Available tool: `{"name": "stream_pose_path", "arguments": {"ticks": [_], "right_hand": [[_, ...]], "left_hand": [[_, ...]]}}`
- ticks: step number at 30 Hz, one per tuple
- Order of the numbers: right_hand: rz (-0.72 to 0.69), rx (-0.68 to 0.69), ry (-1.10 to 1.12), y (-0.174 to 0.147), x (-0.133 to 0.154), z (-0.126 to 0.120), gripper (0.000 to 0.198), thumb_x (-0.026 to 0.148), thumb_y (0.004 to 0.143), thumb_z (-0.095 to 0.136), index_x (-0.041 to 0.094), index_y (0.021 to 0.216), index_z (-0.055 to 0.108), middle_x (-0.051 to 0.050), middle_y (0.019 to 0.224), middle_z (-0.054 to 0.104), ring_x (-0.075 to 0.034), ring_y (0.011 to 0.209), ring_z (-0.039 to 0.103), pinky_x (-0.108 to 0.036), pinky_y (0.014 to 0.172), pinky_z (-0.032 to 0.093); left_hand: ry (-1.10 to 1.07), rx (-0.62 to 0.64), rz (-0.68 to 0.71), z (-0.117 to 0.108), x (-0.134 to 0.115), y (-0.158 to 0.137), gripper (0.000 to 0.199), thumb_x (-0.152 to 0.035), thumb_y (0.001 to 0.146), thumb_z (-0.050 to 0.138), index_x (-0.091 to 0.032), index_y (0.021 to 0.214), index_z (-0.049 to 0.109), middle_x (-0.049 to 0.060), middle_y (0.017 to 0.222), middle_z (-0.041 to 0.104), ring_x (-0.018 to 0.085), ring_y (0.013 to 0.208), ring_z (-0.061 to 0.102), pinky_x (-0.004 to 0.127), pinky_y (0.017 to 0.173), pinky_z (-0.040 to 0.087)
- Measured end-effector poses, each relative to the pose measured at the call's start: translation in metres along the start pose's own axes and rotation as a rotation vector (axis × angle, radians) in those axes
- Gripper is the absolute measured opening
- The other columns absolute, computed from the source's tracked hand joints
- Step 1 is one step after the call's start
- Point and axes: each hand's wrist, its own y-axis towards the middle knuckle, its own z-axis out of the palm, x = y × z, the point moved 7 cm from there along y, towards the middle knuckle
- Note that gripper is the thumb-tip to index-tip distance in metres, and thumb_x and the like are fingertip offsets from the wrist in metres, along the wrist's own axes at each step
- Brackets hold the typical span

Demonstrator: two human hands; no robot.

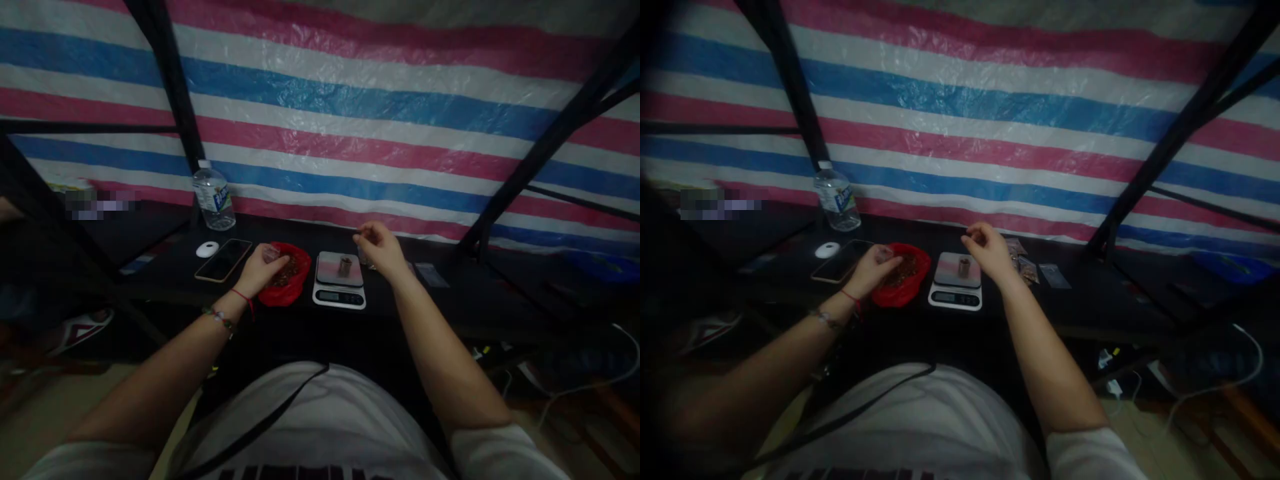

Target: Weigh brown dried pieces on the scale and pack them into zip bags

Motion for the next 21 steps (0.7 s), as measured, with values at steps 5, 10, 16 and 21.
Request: {"name": "stream_pose_path", "arguments": {"ticks": [5, 10, 16, 21], "right_hand": [[0.093, 0.154, -0.381, -0.003, -0.096, 0.011, 0.050, 0.037, 0.065, 0.073, 0.018, 0.109, 0.060, -0.009, 0.108, 0.064, -0.024, 0.100, 0.059, -0.039, 0.089, 0.044], [0.142, 0.228, -0.482, -0.014, -0.113, 0.024, 0.035, 0.033, 0.069, 0.070, 0.016, 0.100, 0.065, -0.009, 0.099, 0.068, -0.023, 0.091, 0.063, -0.038, 0.086, 0.046], [0.064, 0.197, -0.124, 0.001, -0.076, 0.055, 0.039, 0.024, 0.071, 0.068, 0.019, 0.109, 0.063, -0.007, 0.104, 0.068, -0.019, 0.095, 0.064, -0.036, 0.088, 0.048], [-0.027, 0.388, 0.070, 0.008, -0.021, 0.105, 0.056, 0.022, 0.068, 0.071, 0.022, 0.122, 0.054, -0.006, 0.111, 0.064, -0.017, 0.090, 0.064, -0.033, 0.082, 0.051]], "left_hand": [[-0.002, -0.056, -0.025, -0.004, 0.006, 0.002, 0.051, -0.056, 0.071, 0.064, -0.018, 0.103, 0.052, 0.005, 0.091, 0.063, 0.022, 0.084, 0.062, 0.036, 0.078, 0.046], [-0.036, -0.022, 0.022, -0.001, 0.000, 0.001, 0.045, -0.054, 0.077, 0.059, -0.018, 0.102, 0.052, 0.005, 0.092, 0.064, 0.021, 0.085, 0.062, 0.036, 0.081, 0.046], [0.049, 0.035, 0.091, 0.002, -0.022, -0.008, 0.040, -0.053, 0.077, 0.060, -0.020, 0.097, 0.055, 0.005, 0.089, 0.066, 0.021, 0.082, 0.063, 0.035, 0.078, 0.048], [0.093, 0.098, 0.159, 0.007, -0.042, -0.019, 0.042, -0.051, 0.071, 0.066, -0.020, 0.097, 0.054, 0.004, 0.090, 0.066, 0.021, 0.082, 0.063, 0.033, 0.076, 0.048]]}}
